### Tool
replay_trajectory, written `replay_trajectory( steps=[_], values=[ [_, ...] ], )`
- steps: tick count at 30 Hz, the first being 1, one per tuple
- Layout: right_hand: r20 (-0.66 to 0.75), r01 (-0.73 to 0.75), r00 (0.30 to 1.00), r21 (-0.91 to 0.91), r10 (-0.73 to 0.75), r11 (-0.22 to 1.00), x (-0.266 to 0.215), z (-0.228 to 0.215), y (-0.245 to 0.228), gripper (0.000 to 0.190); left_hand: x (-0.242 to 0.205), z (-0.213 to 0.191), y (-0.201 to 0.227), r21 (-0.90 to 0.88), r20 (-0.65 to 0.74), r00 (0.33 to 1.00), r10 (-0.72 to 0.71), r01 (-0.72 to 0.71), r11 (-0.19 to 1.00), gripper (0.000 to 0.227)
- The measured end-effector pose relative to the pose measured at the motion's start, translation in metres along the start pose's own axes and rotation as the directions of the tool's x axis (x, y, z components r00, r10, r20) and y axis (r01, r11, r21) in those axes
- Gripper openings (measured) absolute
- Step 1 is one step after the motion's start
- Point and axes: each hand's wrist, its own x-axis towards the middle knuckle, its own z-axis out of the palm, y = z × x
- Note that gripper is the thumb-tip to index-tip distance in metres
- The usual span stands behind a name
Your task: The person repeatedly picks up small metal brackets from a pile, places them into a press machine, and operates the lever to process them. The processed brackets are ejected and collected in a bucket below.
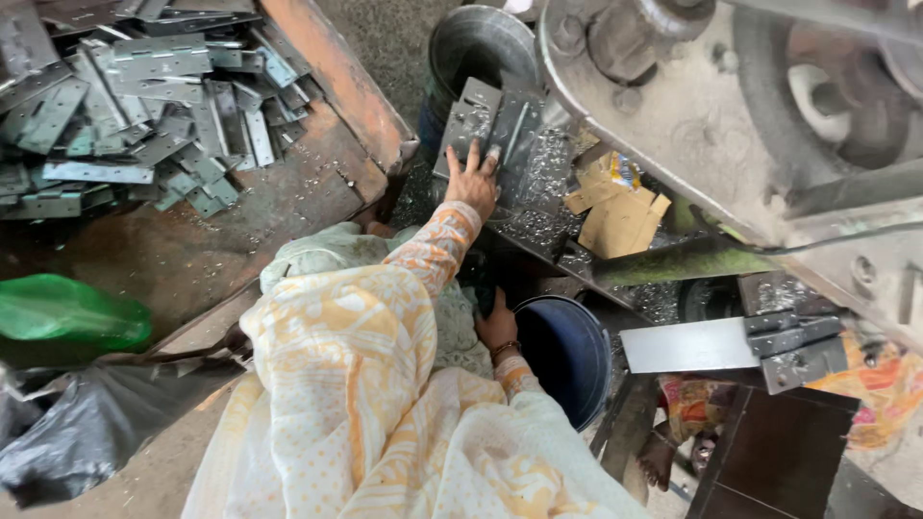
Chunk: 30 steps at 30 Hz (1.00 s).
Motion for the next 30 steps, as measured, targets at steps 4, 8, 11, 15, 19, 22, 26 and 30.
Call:
replay_trajectory(
  steps=[4,8,11,15,19,22,26,30],
  values=[
    [0.009,0.002,1.000,0.001,-0.002,1.000,-0.001,-0.024,-0.006,0.077,-0.001,-0.009,0.004,0.008,0.030,0.999,0.021,-0.021,1.000,0.051],
    [0.073,0.034,0.997,-0.048,-0.031,0.998,0.004,-0.063,-0.026,0.069,-0.002,-0.010,-0.006,0.018,0.051,0.998,0.046,-0.047,0.999,0.049],
    [0.101,0.138,0.986,-0.036,-0.134,0.990,0.013,-0.090,-0.025,0.064,0.013,-0.012,-0.006,-0.023,0.023,1.000,0.004,-0.003,1.000,0.047],
    [0.074,0.083,0.994,-0.103,-0.075,0.991,0.016,-0.075,-0.024,0.070,0.035,-0.024,-0.008,-0.006,0.054,0.998,-0.016,0.016,1.000,0.046],
    [0.036,-0.038,0.999,-0.044,0.039,0.998,-0.004,-0.025,-0.010,0.079,0.036,-0.025,-0.004,0.037,0.055,0.998,0.021,-0.023,0.999,0.043],
    [0.051,-0.070,0.996,-0.017,0.071,0.997,0.003,-0.006,0.000,0.079,0.038,-0.028,-0.011,0.040,0.043,0.999,0.020,-0.021,0.999,0.044],
    [-0.003,0.047,0.999,0.061,-0.047,0.997,0.005,-0.003,0.006,0.082,0.045,-0.030,-0.010,0.048,0.076,0.996,0.036,-0.040,0.998,0.044],
    [0.056,0.031,0.998,0.067,-0.035,0.997,0.000,-0.016,-0.010,0.077,0.040,-0.033,-0.012,0.040,0.061,0.998,0.032,-0.035,0.999,0.042]
  ],
)
